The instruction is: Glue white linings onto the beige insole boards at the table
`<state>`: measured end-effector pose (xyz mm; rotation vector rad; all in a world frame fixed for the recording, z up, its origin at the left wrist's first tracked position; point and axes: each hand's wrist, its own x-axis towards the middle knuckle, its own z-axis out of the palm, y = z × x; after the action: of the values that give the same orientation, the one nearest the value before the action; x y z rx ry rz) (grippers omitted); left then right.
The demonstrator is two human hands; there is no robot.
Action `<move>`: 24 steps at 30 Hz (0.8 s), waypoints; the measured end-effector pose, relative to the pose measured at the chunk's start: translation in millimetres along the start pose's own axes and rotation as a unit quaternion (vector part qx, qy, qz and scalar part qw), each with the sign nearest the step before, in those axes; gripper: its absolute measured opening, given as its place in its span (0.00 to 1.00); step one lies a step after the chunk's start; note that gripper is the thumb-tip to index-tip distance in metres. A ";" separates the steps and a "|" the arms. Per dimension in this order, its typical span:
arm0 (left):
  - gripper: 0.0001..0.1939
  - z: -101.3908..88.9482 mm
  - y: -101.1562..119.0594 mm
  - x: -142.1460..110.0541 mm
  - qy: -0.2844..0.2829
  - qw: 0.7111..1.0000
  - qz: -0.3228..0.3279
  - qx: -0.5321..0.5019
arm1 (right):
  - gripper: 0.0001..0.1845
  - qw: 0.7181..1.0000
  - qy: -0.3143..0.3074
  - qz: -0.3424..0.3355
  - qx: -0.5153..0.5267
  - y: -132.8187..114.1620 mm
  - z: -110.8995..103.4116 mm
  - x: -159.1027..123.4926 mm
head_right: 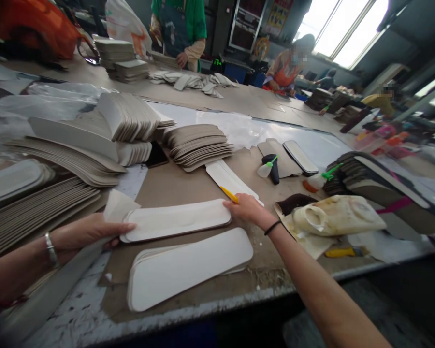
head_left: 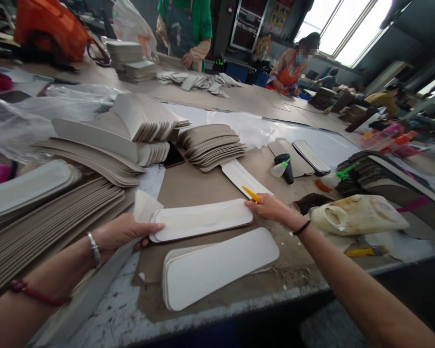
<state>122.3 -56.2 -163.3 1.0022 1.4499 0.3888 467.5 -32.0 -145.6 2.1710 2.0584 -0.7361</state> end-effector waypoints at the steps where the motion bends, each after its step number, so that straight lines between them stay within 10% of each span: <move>1: 0.20 -2.8 -1.0 -2.6 0.013 1.000 -0.002 0.000 | 0.17 1.000 0.027 0.004 -0.007 3.0 -1.4 -6.2; 10: 0.23 12.2 -34.6 -58.4 0.089 0.995 0.005 0.034 | 0.34 0.939 0.255 -0.028 0.230 -8.5 -8.7 -114.2; 16: 0.17 63.8 -55.1 -78.8 0.080 0.995 -0.001 0.060 | 0.31 0.858 0.112 -0.041 0.500 -61.6 45.5 -139.4; 24: 0.11 68.3 -52.9 -82.4 0.083 0.996 0.010 -0.011 | 0.22 0.795 0.048 -0.020 0.604 -97.3 98.5 -134.1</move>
<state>155.6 -170.9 -162.9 0.9851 1.5815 0.5115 346.2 -181.6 -155.2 2.5964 1.8135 -2.5238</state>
